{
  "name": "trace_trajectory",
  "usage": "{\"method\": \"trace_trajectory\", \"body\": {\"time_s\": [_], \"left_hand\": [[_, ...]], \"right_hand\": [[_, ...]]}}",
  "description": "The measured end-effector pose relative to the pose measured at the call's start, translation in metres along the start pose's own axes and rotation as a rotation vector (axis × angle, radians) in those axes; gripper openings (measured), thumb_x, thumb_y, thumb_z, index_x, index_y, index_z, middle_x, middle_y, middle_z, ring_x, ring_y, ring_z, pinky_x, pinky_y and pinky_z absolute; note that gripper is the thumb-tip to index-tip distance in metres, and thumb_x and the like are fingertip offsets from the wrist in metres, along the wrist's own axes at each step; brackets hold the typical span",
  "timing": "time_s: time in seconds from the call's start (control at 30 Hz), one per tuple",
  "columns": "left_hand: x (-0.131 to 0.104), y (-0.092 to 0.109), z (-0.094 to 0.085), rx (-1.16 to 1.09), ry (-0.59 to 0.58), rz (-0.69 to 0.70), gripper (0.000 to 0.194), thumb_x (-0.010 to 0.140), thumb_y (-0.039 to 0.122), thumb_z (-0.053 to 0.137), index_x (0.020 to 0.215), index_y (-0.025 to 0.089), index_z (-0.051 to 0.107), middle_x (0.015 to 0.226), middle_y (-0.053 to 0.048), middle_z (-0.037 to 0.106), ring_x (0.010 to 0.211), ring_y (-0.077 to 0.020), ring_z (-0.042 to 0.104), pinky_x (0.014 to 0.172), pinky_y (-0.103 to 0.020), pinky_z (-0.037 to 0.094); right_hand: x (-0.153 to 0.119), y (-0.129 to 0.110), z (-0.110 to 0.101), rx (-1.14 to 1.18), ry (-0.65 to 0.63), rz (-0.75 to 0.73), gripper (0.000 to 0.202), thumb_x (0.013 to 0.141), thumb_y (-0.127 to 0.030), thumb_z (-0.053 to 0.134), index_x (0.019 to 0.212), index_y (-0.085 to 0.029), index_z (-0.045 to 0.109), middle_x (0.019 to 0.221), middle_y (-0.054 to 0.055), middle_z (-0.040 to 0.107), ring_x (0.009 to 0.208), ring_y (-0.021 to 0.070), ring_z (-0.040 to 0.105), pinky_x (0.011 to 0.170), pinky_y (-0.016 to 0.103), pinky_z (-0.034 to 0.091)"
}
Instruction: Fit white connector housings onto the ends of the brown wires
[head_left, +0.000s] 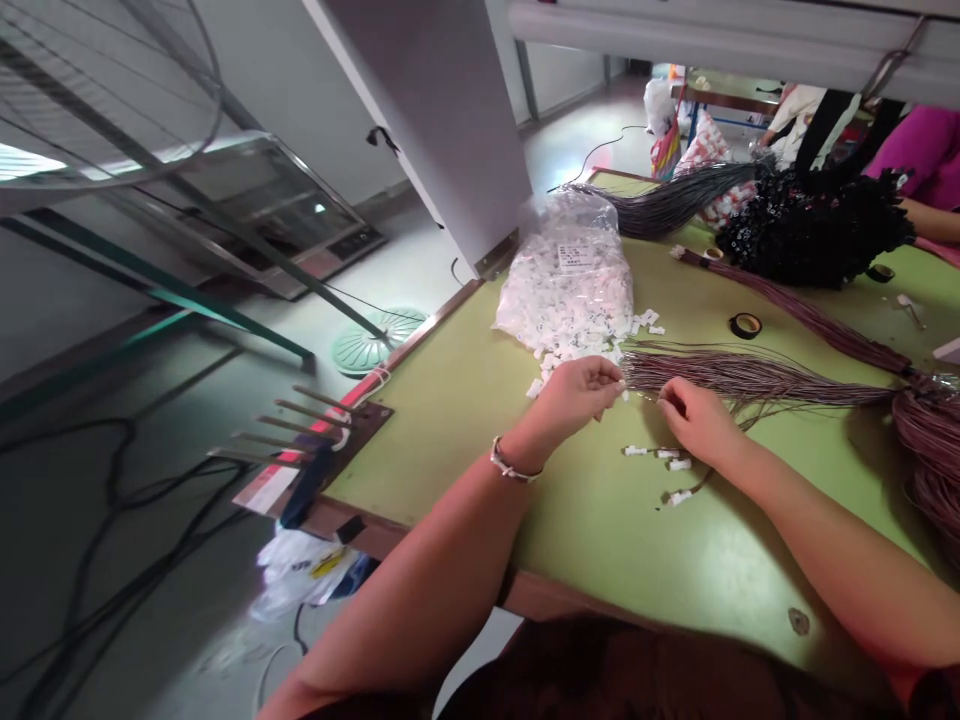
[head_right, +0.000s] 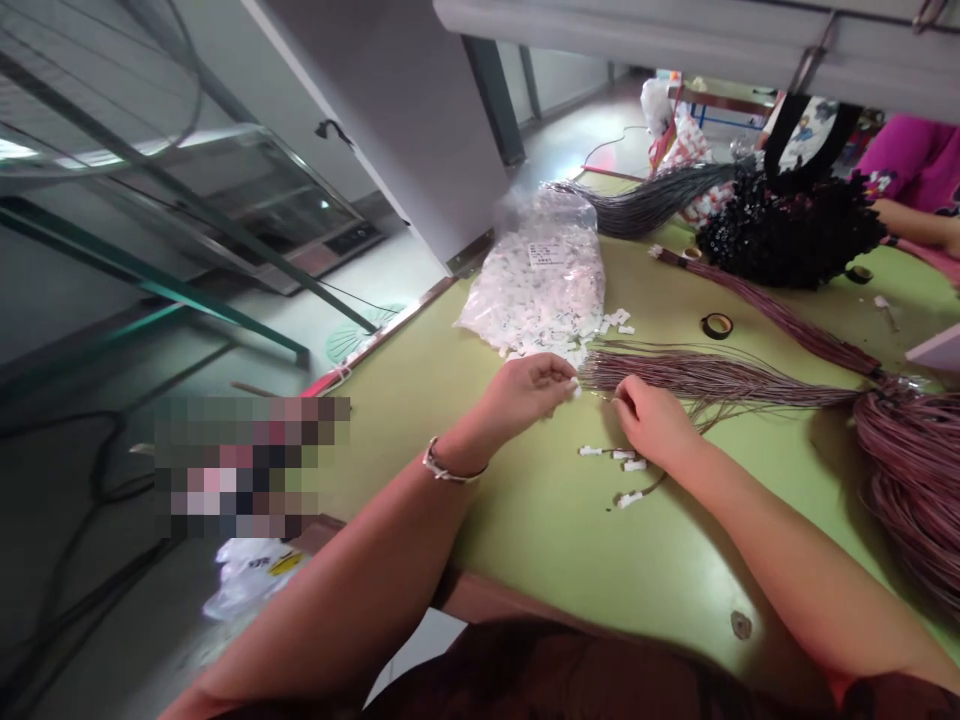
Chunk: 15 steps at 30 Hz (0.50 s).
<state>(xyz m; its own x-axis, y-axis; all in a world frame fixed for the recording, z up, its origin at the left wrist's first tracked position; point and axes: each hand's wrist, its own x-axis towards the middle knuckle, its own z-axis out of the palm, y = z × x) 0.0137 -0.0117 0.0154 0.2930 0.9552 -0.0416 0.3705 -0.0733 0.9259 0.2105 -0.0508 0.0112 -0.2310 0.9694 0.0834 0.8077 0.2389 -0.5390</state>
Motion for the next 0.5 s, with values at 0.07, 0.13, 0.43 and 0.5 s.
{"method": "trace_trajectory", "body": {"time_s": [0.07, 0.13, 0.43, 0.5], "left_hand": [[-0.002, 0.003, 0.005, -0.229, -0.058, -0.125, 0.011, 0.07, 0.022, 0.06, 0.077, 0.015, 0.057, 0.058, -0.001, 0.058, 0.043, -0.008, 0.046, 0.042, -0.021, 0.037], [-0.003, 0.005, 0.011, -0.397, -0.081, -0.205, 0.009, 0.065, 0.017, 0.059, 0.074, 0.014, 0.056, 0.053, 0.0, 0.057, 0.04, -0.0068, 0.045, 0.04, -0.019, 0.034], [-0.002, -0.003, 0.021, -0.708, -0.098, -0.279, 0.016, 0.064, 0.013, 0.06, 0.077, 0.008, 0.067, 0.053, -0.002, 0.059, 0.047, -0.007, 0.051, 0.046, -0.019, 0.037], [-0.002, -0.004, 0.021, -0.722, -0.141, -0.279, 0.014, 0.065, 0.013, 0.061, 0.077, 0.009, 0.067, 0.055, -0.002, 0.06, 0.049, -0.0073, 0.053, 0.049, -0.019, 0.039]], "right_hand": [[-0.003, 0.004, 0.003, 0.088, 0.056, 0.04, 0.01, 0.082, -0.024, 0.048, 0.081, -0.02, 0.058, 0.065, -0.001, 0.062, 0.054, 0.0125, 0.05, 0.054, 0.025, 0.033], [-0.004, 0.005, 0.005, 0.148, 0.138, 0.055, 0.01, 0.079, -0.023, 0.05, 0.076, -0.02, 0.06, 0.065, -0.001, 0.063, 0.055, 0.012, 0.051, 0.055, 0.024, 0.035], [-0.014, 0.0, 0.003, 0.123, 0.187, 0.019, 0.014, 0.075, -0.021, 0.05, 0.067, -0.021, 0.061, 0.062, -0.001, 0.062, 0.058, 0.0127, 0.052, 0.056, 0.024, 0.034], [-0.014, 0.001, 0.004, 0.115, 0.196, 0.018, 0.014, 0.076, -0.021, 0.049, 0.068, -0.021, 0.061, 0.062, -0.001, 0.062, 0.058, 0.0127, 0.052, 0.056, 0.024, 0.034]]}}
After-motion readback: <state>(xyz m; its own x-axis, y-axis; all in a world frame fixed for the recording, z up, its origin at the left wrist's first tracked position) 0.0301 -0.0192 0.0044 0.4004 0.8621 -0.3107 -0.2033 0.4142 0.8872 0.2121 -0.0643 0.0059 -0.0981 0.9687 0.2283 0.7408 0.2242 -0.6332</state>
